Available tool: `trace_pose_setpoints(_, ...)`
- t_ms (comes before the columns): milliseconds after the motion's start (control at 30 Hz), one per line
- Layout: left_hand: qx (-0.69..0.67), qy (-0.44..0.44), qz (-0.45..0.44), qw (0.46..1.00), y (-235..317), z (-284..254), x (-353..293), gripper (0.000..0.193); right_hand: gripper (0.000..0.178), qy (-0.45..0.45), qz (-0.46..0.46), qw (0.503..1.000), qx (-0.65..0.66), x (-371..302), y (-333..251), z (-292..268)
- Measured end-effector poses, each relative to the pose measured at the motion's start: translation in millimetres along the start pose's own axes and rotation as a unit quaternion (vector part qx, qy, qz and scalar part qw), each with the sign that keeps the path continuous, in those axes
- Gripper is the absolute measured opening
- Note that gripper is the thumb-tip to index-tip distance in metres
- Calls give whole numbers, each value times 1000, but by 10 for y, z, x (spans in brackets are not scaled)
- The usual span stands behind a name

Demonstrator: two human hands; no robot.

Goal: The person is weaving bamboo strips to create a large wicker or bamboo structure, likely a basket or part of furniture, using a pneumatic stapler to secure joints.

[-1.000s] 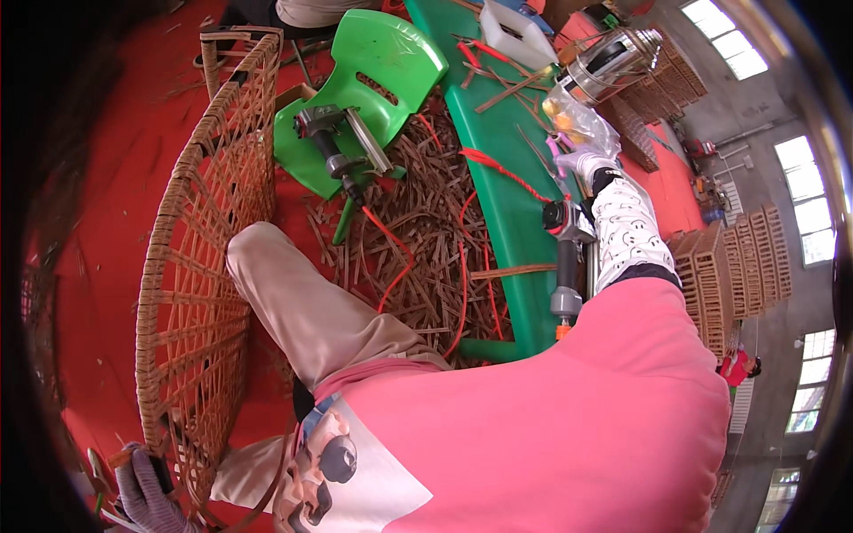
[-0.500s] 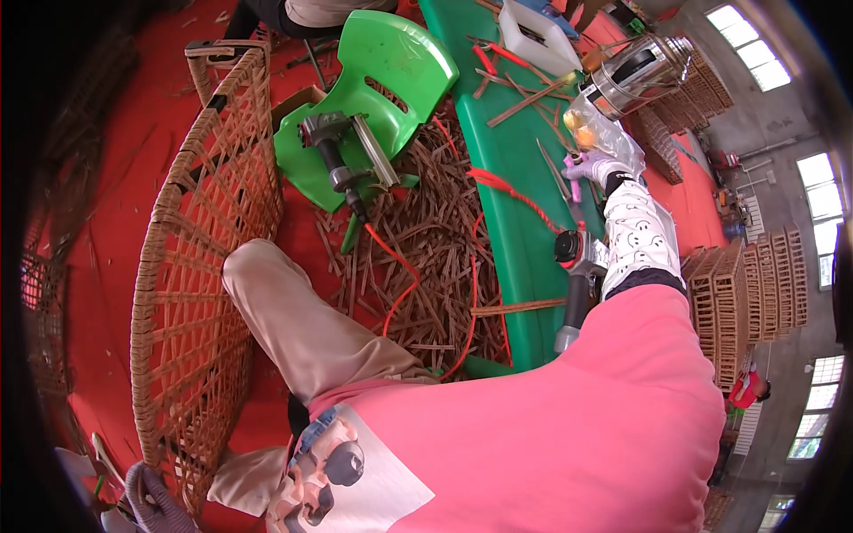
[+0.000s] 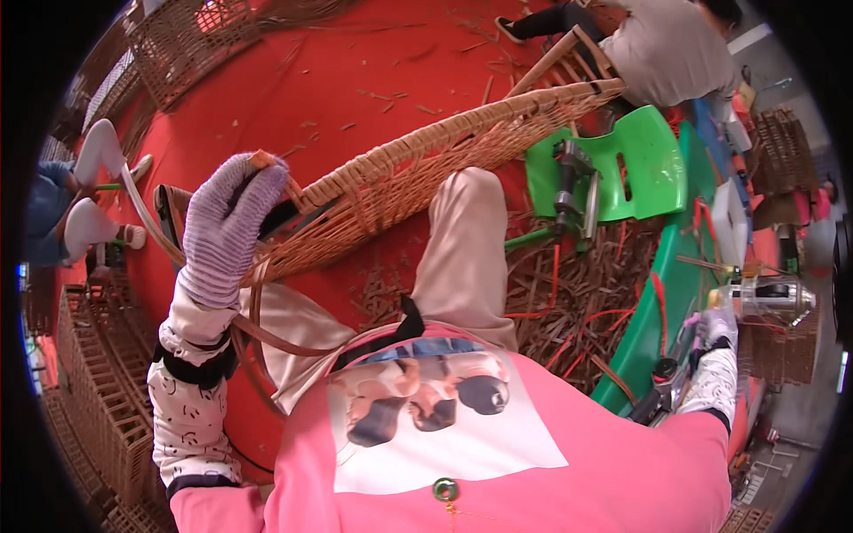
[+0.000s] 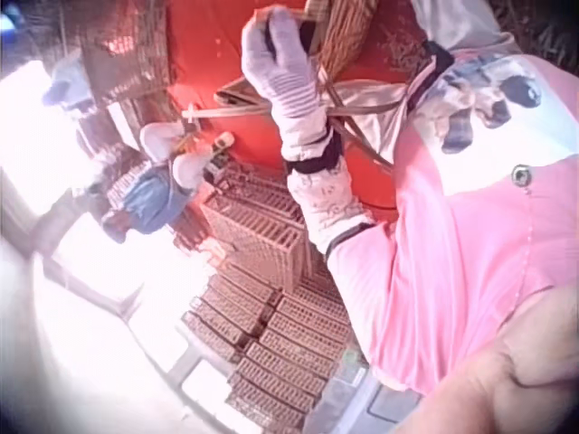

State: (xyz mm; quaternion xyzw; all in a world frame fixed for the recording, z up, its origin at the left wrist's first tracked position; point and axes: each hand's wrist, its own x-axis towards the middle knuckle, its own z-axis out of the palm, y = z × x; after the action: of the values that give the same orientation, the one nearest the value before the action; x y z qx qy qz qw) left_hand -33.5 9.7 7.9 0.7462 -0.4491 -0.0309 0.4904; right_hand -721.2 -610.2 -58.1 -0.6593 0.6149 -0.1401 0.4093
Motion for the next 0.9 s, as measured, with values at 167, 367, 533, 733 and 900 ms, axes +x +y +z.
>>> trace_pose_setpoints(167, 297, -28, 205, 932, -364, -249, -149, 29, 29, 100, -183, 883, -421, -213, -902, 1514)
trace_pose_setpoints(367, 377, -67, 274, 882, -1079, -539, -188, 40, 51, 135, 289, 925, -206, -367, -233, 831)
trace_pose_setpoints(533, 369, -68, 268, 887, -969, -459, -86, 39, 47, 17, 229, 936, -269, -554, -551, 1012)
trace_pose_setpoints(733, 137, -56, 15, 989, -1188, -591, -200, 38, 41, -63, 237, 937, -249, -585, -724, 1194)
trace_pose_setpoints(900, 369, -52, 232, 899, -962, -434, -95, 37, 23, -46, 334, 906, -257, -616, -899, 1242)
